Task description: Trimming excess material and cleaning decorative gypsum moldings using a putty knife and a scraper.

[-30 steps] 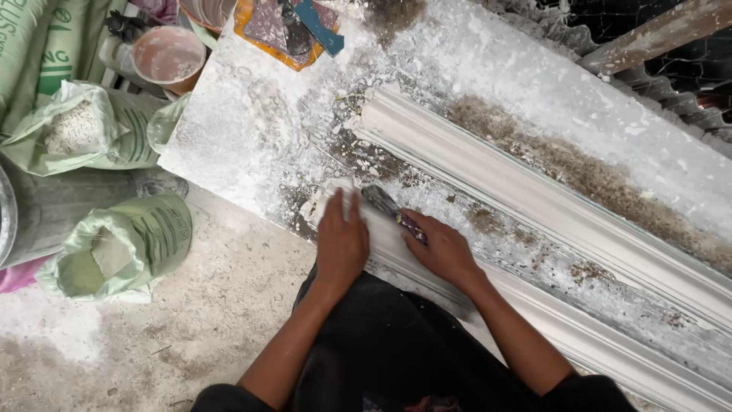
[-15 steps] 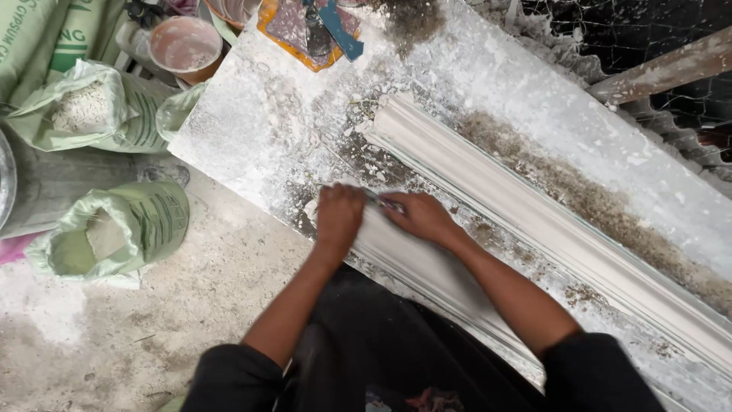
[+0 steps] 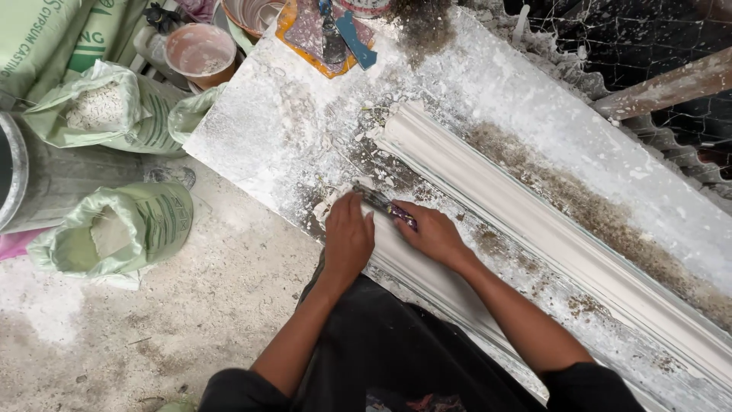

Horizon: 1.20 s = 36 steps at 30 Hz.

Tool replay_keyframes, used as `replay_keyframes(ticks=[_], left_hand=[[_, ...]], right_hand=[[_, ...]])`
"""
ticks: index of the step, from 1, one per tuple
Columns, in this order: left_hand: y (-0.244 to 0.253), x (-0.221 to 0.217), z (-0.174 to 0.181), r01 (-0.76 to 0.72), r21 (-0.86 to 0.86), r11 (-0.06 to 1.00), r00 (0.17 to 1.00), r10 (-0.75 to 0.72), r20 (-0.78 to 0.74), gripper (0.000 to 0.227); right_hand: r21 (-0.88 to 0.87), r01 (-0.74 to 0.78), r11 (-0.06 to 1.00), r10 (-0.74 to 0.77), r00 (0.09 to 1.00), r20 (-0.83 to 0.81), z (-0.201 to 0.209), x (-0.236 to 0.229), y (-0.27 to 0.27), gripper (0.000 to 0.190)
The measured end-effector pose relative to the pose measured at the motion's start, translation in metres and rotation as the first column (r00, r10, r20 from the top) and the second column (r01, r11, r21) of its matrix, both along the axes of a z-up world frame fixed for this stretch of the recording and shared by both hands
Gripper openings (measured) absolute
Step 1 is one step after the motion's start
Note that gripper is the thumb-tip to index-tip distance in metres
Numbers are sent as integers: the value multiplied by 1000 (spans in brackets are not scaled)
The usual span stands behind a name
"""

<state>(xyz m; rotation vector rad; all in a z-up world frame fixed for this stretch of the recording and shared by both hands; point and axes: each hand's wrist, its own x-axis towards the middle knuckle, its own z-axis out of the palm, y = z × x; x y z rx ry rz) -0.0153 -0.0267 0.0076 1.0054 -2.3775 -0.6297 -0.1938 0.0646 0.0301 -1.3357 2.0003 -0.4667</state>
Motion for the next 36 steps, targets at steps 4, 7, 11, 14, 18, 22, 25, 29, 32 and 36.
replay_keyframes(ticks=[4,7,11,14,18,22,25,29,32,36], left_hand=[[-4,10,-32,-72,531,844,990,127,-67,47],[-20,7,-34,47,892,449,948,262,-182,52],[-57,6,-68,303,880,365,808,391,-440,38],[-111,18,-54,331,815,475,741,404,-537,30],[-218,41,-24,206,899,387,641,641,-423,23],[-311,86,-69,-270,582,767,818,502,-282,32],[-338,103,-66,-390,248,887,909,413,-50,39],[-350,113,-42,-433,298,851,901,404,155,43],[-377,111,-39,-460,271,846,887,423,186,44],[-389,117,-39,-421,80,904,907,416,72,42]], right_hand=[[-153,70,986,-75,997,-25,3,28,-8,48],[-193,116,974,-125,992,-35,14,52,-29,51],[-246,132,960,-144,989,-33,17,77,-71,58],[-319,55,946,-70,997,-37,23,97,-112,68],[-449,-118,885,102,993,-60,19,116,-161,84],[-320,-56,946,75,996,48,41,123,-176,77],[-114,70,991,-50,984,173,53,119,-171,69],[-33,202,979,-191,960,203,32,111,-141,56],[-35,274,961,-261,943,206,28,107,-139,49],[-55,333,941,-312,921,234,25,110,-133,41]])
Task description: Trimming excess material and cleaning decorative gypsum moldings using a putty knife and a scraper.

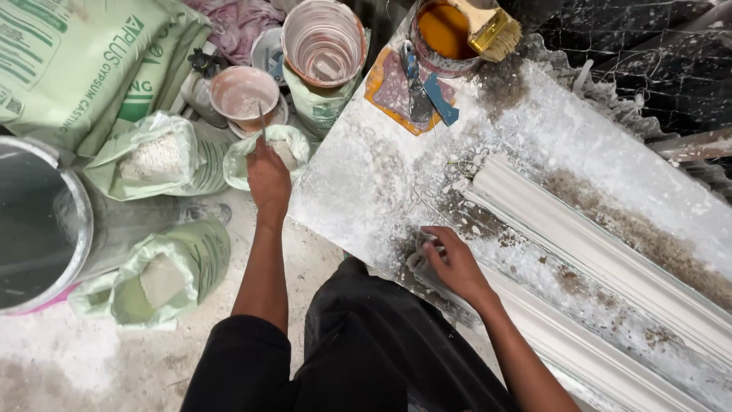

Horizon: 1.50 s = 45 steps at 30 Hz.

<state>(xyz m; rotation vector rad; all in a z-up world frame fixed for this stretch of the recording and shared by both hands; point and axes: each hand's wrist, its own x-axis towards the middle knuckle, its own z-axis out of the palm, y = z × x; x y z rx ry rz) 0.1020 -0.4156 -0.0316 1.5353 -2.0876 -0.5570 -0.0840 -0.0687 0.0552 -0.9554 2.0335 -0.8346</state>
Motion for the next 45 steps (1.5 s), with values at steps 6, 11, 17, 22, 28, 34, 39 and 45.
replay_keyframes(ticks=[6,11,17,22,28,34,39,45], left_hand=[[26,-17,0,66,120,991,997,-71,43,47],[81,-43,1,167,256,952,925,-241,292,51],[157,-59,29,453,375,809,781,-563,271,58],[171,-75,47,791,134,598,604,-725,-332,49],[174,-105,65,912,291,291,356,-912,-205,45],[206,-151,29,965,230,-125,-156,-980,122,46],[202,-194,-2,897,184,-402,-441,-841,313,34],[152,-220,17,819,181,-544,-571,-751,330,38]], right_hand=[[65,37,997,-42,997,68,-6,13,0,38],[-7,56,998,-55,994,96,-12,16,3,38],[-16,135,991,-132,982,137,-33,19,15,40],[35,308,951,-310,941,136,-22,13,52,40],[95,510,855,-518,842,147,-28,40,112,39],[127,765,632,-771,602,208,-35,91,160,37],[115,862,494,-860,464,213,-44,124,192,35],[130,931,340,-914,295,279,-59,139,235,35]])
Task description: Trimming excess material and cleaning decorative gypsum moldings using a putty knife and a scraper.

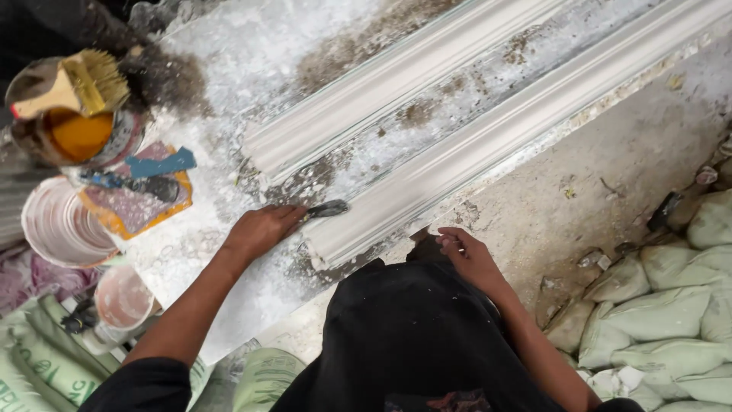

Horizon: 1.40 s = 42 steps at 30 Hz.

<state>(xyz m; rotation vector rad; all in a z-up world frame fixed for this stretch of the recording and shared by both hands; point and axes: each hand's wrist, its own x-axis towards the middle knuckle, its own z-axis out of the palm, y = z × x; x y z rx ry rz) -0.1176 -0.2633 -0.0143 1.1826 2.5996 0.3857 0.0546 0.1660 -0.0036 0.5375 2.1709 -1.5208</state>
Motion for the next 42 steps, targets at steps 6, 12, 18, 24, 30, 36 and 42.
replay_keyframes(ticks=[6,12,18,24,30,36,42], left_hand=[[111,-44,-15,44,6,999,999,-44,-21,34],[278,-110,-30,95,51,994,995,-95,-10,32],[460,-171,-73,107,134,985,994,-103,-32,27],[612,-222,-101,138,103,985,987,-129,-92,30],[629,-240,-81,174,20,985,983,-172,-70,34],[691,-251,-70,150,-45,988,988,-150,-16,36],[818,-302,-134,172,28,985,983,-170,-73,36]], right_hand=[[-132,81,988,-99,985,-138,-26,-4,53,32],[-141,147,979,-156,986,-54,-27,-27,143,31],[12,100,995,-98,988,-124,-51,-50,290,34],[64,233,970,-225,968,-109,-86,-75,391,42],[-79,328,941,-330,944,-12,-133,-110,447,59],[-249,415,875,-381,908,174,-142,-158,515,76],[-236,342,909,-319,938,134,-200,-183,607,78]])
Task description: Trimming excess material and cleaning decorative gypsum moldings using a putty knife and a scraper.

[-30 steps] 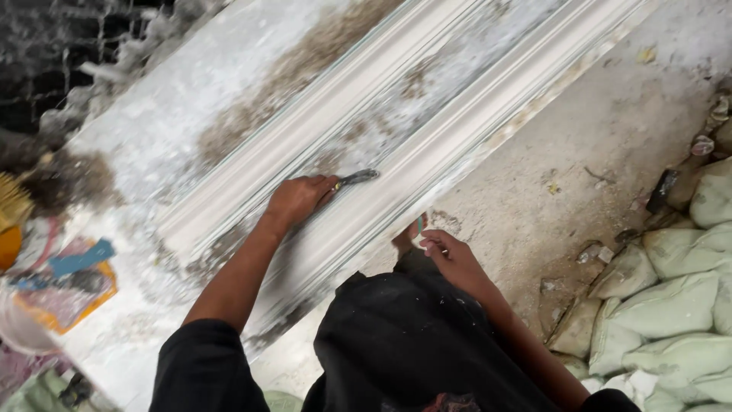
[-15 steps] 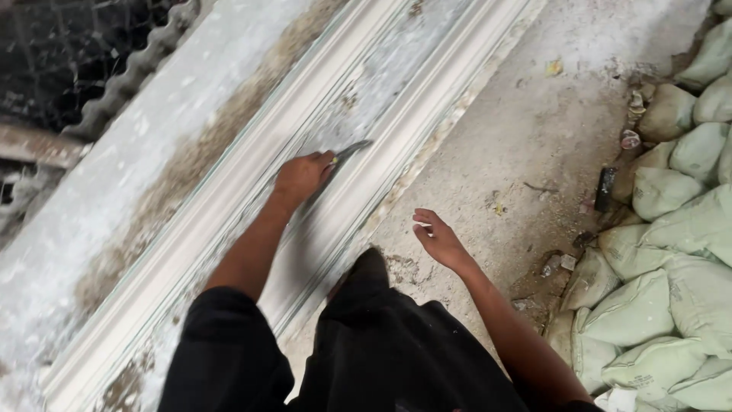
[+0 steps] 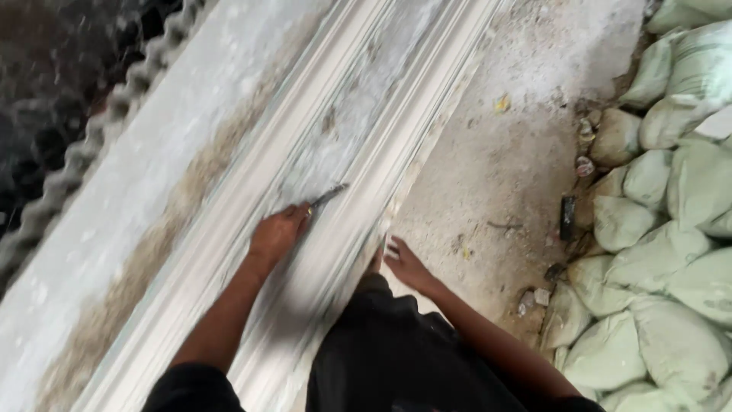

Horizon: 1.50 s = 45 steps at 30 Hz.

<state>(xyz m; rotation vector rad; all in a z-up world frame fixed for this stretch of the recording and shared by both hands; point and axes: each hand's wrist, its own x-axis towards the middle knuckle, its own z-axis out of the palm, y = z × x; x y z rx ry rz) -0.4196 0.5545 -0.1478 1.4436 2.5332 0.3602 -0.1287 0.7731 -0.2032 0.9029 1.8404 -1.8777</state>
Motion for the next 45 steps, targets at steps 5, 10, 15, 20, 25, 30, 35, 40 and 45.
replay_keyframes(ticks=[5,10,15,20,25,30,35,40,45], left_hand=[[129,-51,7,18,-21,1000,999,-17,49,35],[268,-104,-7,52,-21,998,997,-51,64,35],[418,-140,-14,40,-32,999,996,-38,82,29],[551,-165,-30,-10,-96,995,996,18,84,27],[620,-203,-27,-64,-121,991,996,71,55,30],[579,-177,-6,-93,-128,987,992,103,73,42],[575,-185,-32,-78,-173,982,997,75,-21,43],[703,-232,-26,-44,-216,975,992,68,105,42],[869,-287,-37,-27,-145,989,986,51,161,31]], right_hand=[[4,7,1000,-7,998,66,12,-25,84,73],[-71,173,982,-173,985,7,16,-48,165,66],[-116,142,983,-148,988,-43,1,-69,258,62],[-141,178,974,-196,973,-124,-38,-70,372,58],[-165,109,980,-146,961,-235,-42,-95,520,48],[-46,96,994,-100,991,-90,-2,-112,644,46],[-60,191,980,-192,981,-17,9,-153,705,45],[-143,204,969,-211,977,-38,0,-183,725,45],[-183,251,951,-253,967,12,7,-189,763,44]])
